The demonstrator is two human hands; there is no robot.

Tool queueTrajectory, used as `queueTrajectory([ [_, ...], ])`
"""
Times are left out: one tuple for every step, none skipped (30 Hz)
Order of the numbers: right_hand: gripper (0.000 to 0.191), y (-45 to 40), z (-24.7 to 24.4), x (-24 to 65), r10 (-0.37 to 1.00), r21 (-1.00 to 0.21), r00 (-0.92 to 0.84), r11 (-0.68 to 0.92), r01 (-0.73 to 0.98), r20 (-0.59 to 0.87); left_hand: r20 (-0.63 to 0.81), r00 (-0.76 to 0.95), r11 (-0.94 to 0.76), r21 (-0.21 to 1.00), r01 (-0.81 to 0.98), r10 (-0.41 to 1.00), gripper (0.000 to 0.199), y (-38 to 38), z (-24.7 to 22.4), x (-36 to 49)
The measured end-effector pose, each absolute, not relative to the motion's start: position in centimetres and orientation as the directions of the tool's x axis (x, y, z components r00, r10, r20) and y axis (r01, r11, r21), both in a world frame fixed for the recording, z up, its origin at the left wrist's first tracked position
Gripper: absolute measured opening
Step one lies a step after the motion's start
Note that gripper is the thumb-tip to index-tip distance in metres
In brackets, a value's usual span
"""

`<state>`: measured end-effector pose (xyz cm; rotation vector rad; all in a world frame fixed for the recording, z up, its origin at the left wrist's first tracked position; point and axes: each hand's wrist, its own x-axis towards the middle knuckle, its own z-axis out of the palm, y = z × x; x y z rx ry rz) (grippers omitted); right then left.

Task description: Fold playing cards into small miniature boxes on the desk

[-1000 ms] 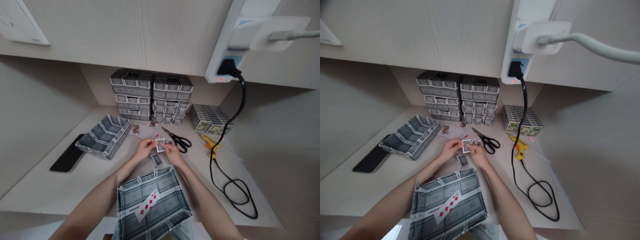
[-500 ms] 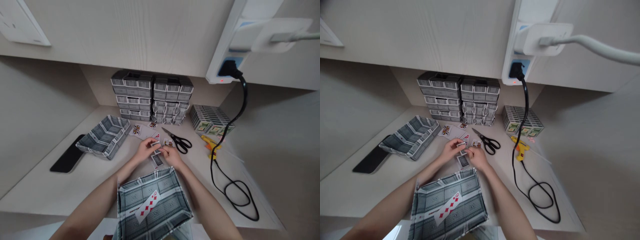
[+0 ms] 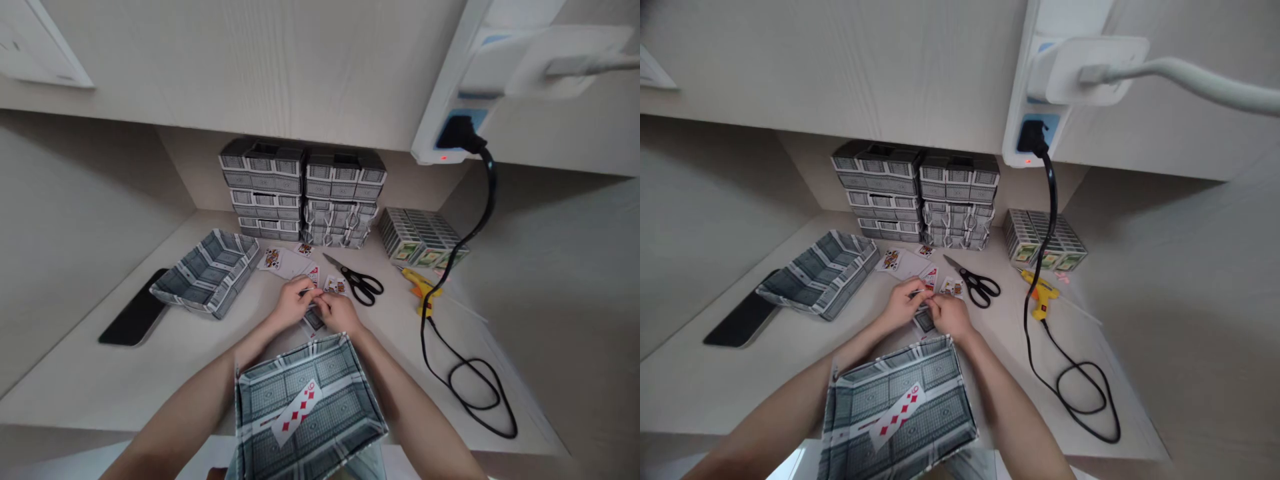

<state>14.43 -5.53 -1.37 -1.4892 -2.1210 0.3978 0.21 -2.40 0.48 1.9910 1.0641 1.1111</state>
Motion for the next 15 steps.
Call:
queueTrajectory([
  [0.029,-5.5,-1.4,14.4,0.935,-0.519,-0.26,0.351,0.779,0.243,0.399,0.329,-0.503,0.789,0.353,0.856,0.024,-2.4,0.4,0.2],
  [0.031,-5.5,-1.4,14.4,0.935,-0.533,-0.253,0.351,0.77,0.25,0.408,0.33,-0.512,0.782,0.355,0.851,0.024,-2.3,0.4,0.1],
  [0.035,-5.5,-1.3,14.5,0.934,-0.549,-0.24,0.351,0.758,0.264,0.413,0.325,-0.514,0.78,0.355,0.851,0.023,-2.3,0.3,0.0],
  [0.037,-5.6,-1.2,14.6,0.932,-0.569,-0.222,0.351,0.743,0.285,0.414,0.32,-0.514,0.78,0.358,0.852,0.024,-2.2,0.3,-0.1],
  [0.04,-5.6,-1.1,14.7,0.93,-0.592,-0.195,0.351,0.726,0.312,0.417,0.313,-0.514,0.776,0.366,0.853,0.025,-2.1,0.2,-0.3],
  [0.041,-5.7,-1.0,14.9,0.927,-0.615,-0.159,0.348,0.707,0.34,0.426,0.302,-0.517,0.767,0.381,0.853,0.027,-2.0,0.2,-0.5],
  [0.042,-5.7,-0.8,15.1,0.923,-0.638,-0.116,0.341,0.69,0.368,0.441,0.29,-0.526,0.749,0.402,0.849,0.029,-1.9,0.2,-0.6],
  [0.043,-5.7,-0.7,15.3,0.919,-0.657,-0.071,0.329,0.678,0.387,0.462,0.277,-0.539,0.724,0.431,0.842,0.029,-1.7,0.3,-0.8],
  [0.043,-5.7,-0.6,15.5,0.917,-0.668,-0.032,0.313,0.675,0.397,0.486,0.265,-0.552,0.69,0.469,0.833,0.028,-1.6,0.3,-1.0],
  [0.043,-5.7,-0.5,15.7,0.917,-0.669,-0.004,0.293,0.683,0.398,0.508,0.258,-0.561,0.648,0.514,0.822,0.026,-1.4,0.3,-1.3],
  [0.042,-5.7,-0.5,15.9,0.919,-0.659,0.015,0.271,0.702,0.394,0.524,0.255,-0.566,0.603,0.563,0.813,0.024,-1.2,0.3,-1.5],
  [0.041,-5.6,-0.4,16.0,0.922,-0.639,0.027,0.247,0.728,0.387,0.533,0.259,-0.563,0.554,0.613,0.806,0.023,-1.0,0.2,-1.7],
  [0.04,-5.5,-0.4,16.1,0.924,-0.615,0.037,0.223,0.757,0.381,0.535,0.266,-0.556,0.507,0.658,0.802,0.024,-0.8,0.1,-1.8],
  [0.039,-5.5,-0.3,16.2,0.925,-0.589,0.052,0.196,0.784,0.377,0.538,0.267,-0.547,0.469,0.694,0.8,0.028,-0.5,-0.1,-2.0],
  [0.038,-5.4,-0.3,16.2,0.924,-0.568,0.073,0.168,0.806,0.376,0.539,0.271,-0.54,0.437,0.719,0.797,0.033,-0.3,-0.3,-2.1],
])
